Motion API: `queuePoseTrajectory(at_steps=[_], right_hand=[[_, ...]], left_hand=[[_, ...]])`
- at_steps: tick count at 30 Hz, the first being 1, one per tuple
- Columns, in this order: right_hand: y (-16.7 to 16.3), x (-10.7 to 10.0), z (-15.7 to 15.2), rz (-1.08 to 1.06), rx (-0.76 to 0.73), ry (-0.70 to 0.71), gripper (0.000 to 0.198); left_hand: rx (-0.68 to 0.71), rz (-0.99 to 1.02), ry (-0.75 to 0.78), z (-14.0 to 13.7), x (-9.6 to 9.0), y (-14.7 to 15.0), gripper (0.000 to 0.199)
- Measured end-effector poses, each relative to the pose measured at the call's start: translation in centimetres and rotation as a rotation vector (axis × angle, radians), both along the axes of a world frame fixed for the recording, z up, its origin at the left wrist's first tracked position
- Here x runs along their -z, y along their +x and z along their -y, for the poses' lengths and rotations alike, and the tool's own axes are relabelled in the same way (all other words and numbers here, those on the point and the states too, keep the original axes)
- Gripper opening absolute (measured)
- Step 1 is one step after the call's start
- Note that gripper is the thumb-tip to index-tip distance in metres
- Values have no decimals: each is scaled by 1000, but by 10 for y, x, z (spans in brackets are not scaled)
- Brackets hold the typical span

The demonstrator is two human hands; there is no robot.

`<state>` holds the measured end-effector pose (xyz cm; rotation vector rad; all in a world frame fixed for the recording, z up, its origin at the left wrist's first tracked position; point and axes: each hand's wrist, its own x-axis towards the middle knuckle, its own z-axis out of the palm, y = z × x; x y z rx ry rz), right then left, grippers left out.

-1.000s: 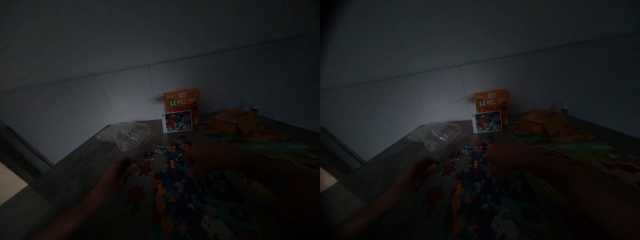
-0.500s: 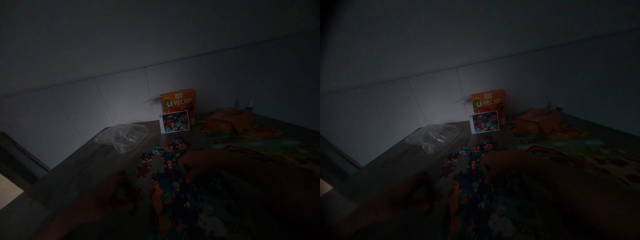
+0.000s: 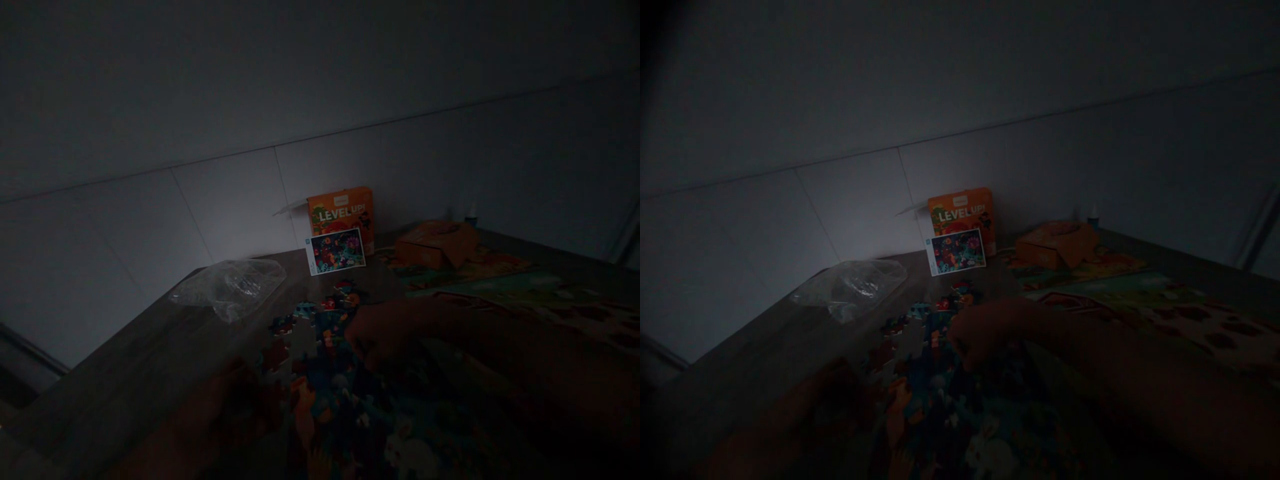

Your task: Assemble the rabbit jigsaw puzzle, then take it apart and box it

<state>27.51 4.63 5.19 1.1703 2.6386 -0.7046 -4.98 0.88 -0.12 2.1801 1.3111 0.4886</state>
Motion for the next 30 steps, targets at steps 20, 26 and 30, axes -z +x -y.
queuePoseTrajectory(at_steps=[20, 26, 30], right_hand=[[-50, 52, 30, -691, -156, 621, 49], [-49, 56, 22, -755, -143, 531, 38], [-48, 56, 22, -718, -68, 535, 36]], left_hand=[[85, 402, 10, -4, 12, 24, 18], [-1, 469, 86, -9, 12, 25, 17], [-8, 512, 118, -10, 13, 30, 12]])
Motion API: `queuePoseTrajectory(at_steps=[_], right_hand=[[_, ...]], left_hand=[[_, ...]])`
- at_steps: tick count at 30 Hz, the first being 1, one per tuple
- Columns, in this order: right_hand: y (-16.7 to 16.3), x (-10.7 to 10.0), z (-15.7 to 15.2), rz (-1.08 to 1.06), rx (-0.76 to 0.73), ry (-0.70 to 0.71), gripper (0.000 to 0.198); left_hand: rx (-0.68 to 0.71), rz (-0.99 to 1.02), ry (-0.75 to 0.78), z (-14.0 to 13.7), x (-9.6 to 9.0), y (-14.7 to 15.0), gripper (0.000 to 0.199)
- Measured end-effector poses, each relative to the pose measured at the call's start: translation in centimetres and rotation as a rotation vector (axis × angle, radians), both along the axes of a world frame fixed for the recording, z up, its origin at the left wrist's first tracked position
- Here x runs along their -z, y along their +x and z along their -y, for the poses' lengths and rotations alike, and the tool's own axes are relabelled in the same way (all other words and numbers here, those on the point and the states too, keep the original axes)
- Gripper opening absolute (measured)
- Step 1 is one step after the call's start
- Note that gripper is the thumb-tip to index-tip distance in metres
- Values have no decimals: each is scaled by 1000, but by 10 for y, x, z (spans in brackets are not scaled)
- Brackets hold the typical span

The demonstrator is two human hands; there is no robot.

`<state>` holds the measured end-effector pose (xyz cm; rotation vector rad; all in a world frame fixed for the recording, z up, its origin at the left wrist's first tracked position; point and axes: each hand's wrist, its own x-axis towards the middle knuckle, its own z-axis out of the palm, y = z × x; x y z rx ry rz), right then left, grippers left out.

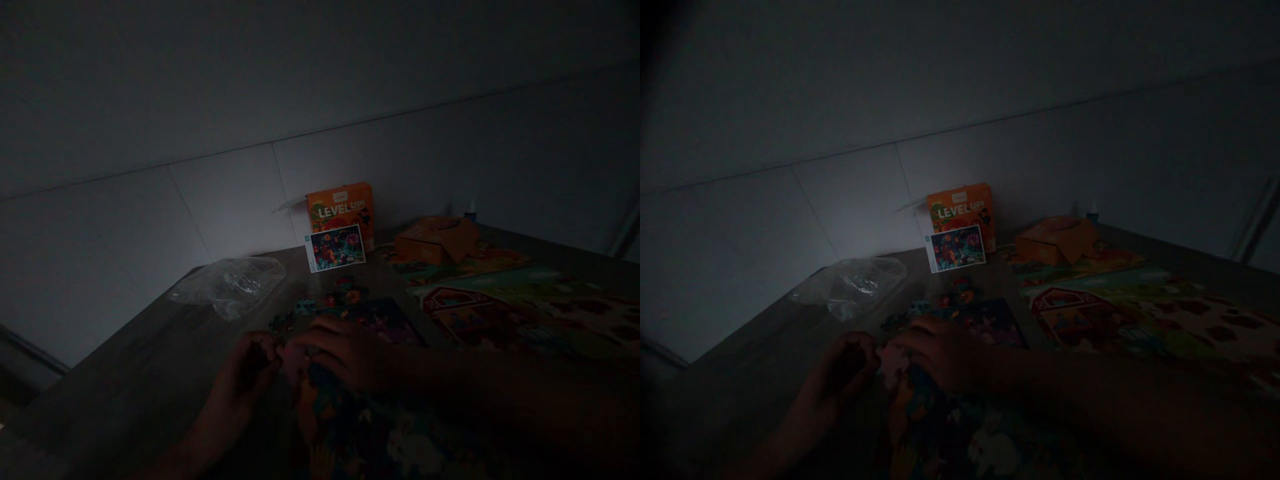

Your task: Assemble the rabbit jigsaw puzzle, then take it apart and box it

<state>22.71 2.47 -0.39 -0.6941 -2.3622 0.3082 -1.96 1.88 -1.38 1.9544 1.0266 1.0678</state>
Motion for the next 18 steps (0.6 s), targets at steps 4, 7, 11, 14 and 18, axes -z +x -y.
queuePoseTrajectory(at_steps=[4, 7, 11, 14, 18], right_hand=[[0, 5, -1, 3, 123, -10, 35], [4, 13, -7, -78, 266, 4, 37], [12, 19, -19, -122, 313, 28, 41], [15, 19, -23, -85, 292, 28, 44], [14, 18, -21, -10, 243, 65, 44]], left_hand=[[0, -63, 69, -20, 2, 12, 8], [44, -79, 116, -39, 1, 26, 11], [31, 4, 66, -52, 0, 35, 17], [-28, -24, -4, -52, 1, 34, 26], [-19, -61, -15, -51, 1, 34, 28]])
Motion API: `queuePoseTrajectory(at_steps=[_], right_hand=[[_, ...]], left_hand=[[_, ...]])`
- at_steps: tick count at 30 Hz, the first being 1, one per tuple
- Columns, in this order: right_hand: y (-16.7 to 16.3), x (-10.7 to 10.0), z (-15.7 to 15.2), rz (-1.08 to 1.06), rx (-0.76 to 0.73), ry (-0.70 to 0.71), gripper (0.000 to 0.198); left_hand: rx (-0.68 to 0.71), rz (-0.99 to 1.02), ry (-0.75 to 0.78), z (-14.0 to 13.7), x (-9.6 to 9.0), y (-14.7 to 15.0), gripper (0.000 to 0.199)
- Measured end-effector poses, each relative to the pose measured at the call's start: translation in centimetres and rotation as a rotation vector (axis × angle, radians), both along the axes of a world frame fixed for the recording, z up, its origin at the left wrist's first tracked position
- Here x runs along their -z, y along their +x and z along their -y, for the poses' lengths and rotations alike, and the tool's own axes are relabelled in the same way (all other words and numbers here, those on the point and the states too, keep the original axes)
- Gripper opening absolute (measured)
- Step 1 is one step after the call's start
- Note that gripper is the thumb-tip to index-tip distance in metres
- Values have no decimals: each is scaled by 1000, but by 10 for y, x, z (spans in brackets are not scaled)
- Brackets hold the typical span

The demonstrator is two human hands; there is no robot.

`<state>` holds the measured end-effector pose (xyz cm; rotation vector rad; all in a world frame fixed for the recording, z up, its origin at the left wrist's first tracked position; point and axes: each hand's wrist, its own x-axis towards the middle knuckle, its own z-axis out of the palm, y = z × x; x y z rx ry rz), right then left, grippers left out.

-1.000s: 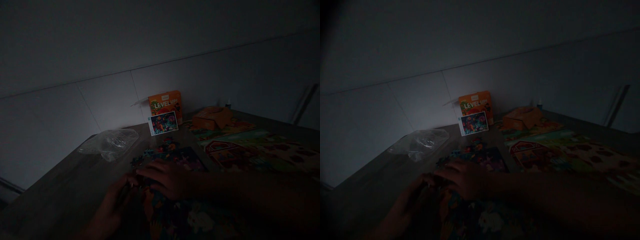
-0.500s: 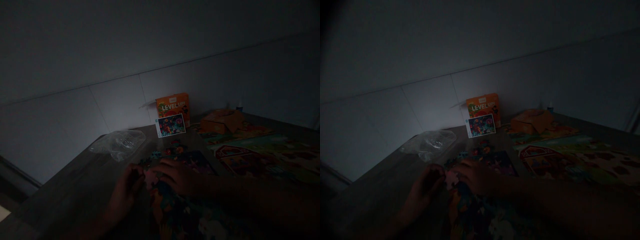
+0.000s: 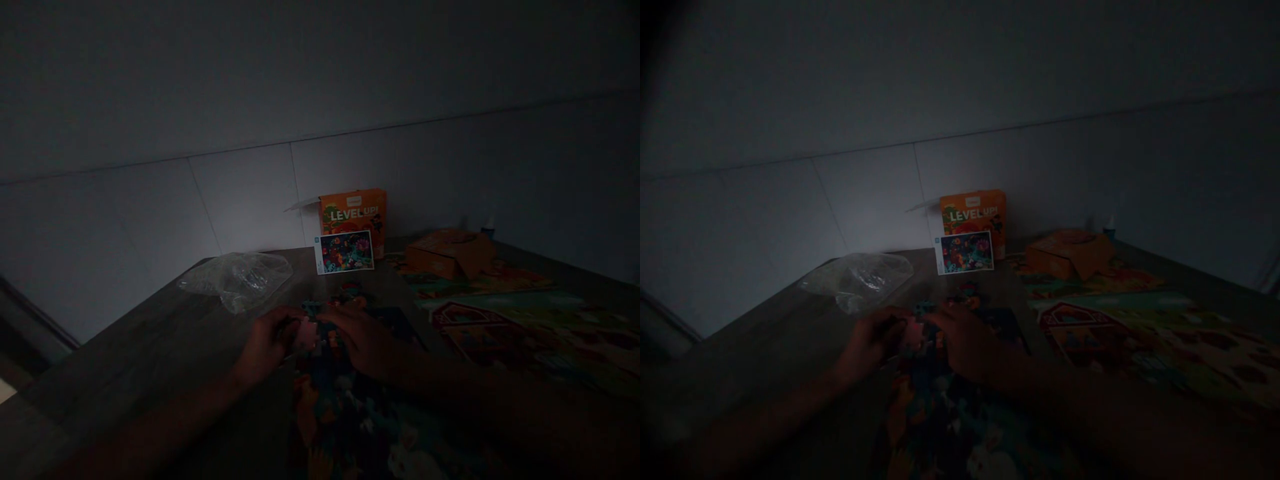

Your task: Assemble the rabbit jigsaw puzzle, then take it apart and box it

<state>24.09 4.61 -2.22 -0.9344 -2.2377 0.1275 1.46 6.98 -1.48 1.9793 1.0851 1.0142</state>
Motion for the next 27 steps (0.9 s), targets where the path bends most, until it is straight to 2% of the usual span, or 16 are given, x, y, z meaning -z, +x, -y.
queuePoseTrajectory(at_steps=[7, 14, 19, 23, 27], right_hand=[[0, -2, 1, 57, -93, -21, 40], [1, -4, 4, 88, -140, -36, 39], [0, -4, 4, 104, -208, -56, 39], [1, -3, 5, 116, -189, -65, 38], [0, -6, 7, 121, -186, -80, 34]], left_hand=[[55, 50, 26, 0, -3, 6, 17], [48, 120, -43, 0, -4, 6, 20], [49, 97, 6, -1, -6, 6, 21], [64, 21, -56, 1, -5, 2, 21], [25, -38, -133, 8, -3, -15, 25]])
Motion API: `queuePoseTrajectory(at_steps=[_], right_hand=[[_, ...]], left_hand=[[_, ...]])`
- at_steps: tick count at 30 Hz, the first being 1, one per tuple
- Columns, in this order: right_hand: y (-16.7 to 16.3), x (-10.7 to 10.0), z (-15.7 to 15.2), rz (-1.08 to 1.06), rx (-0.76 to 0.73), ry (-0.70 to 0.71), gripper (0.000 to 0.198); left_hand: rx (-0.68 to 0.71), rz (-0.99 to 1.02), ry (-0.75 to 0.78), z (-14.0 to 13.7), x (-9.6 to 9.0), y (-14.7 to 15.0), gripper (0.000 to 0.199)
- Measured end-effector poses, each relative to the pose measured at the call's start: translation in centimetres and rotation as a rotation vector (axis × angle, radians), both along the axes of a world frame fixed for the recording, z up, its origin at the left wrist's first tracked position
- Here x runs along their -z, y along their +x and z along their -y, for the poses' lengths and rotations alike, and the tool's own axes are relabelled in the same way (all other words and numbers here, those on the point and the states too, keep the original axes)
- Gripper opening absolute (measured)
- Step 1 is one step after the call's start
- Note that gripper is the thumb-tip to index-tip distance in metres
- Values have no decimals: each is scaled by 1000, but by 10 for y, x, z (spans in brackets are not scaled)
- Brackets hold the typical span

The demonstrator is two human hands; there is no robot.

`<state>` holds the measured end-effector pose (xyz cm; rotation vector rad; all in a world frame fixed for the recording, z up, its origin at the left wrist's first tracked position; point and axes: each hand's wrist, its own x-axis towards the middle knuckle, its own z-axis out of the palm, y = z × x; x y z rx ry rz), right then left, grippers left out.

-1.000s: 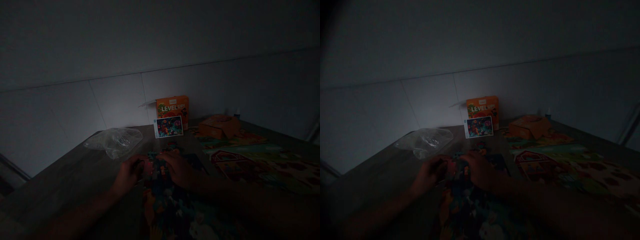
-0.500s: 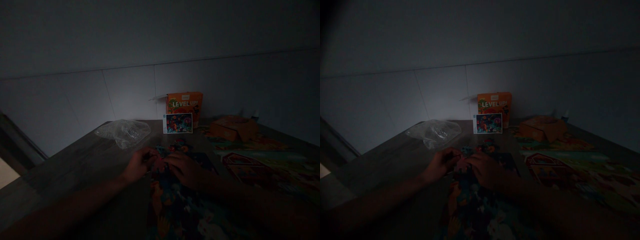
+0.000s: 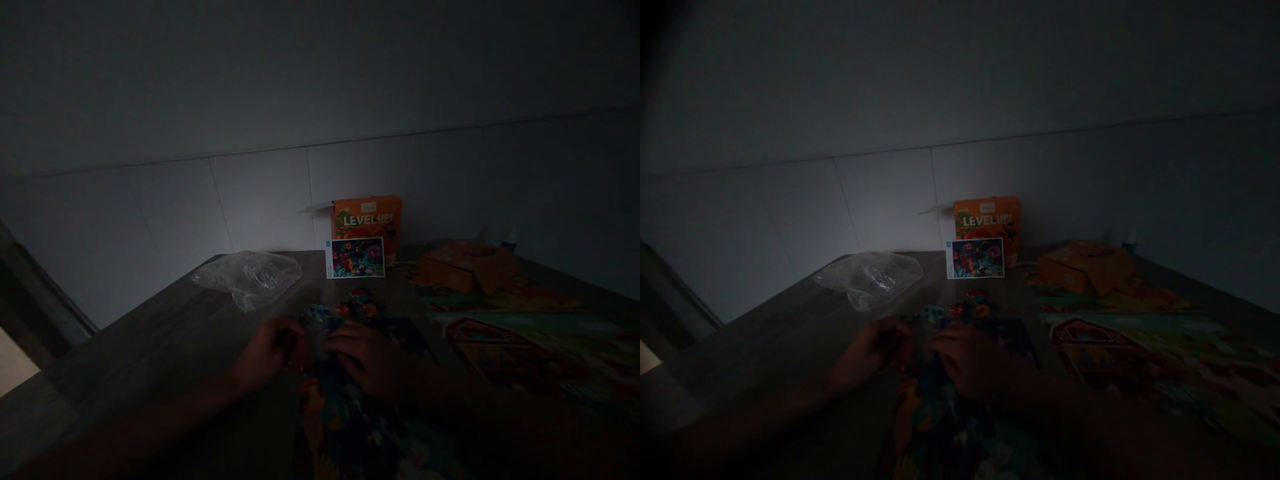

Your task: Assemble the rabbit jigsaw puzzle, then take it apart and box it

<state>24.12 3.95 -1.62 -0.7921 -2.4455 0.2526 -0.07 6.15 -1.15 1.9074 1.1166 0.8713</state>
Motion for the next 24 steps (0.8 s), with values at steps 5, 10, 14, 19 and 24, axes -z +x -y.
queuePoseTrajectory(at_steps=[5, 10, 14, 19, 24], right_hand=[[-1, 0, -1, -1, -6, 12, 31], [0, 3, -1, -2, -10, 14, 29], [0, 1, 0, 0, 2, 29, 27], [0, -1, -1, 20, -8, 2, 28], [-1, 3, -4, 5, -27, 13, 26]], left_hand=[[-53, 15, -58, 7, 3, -32, 37], [45, -156, 74, 12, -11, -50, 36], [251, -343, 182, 13, -25, -62, 30], [299, -501, 434, 14, -31, -65, 50], [435, -503, 400, 19, -36, -48, 27]])
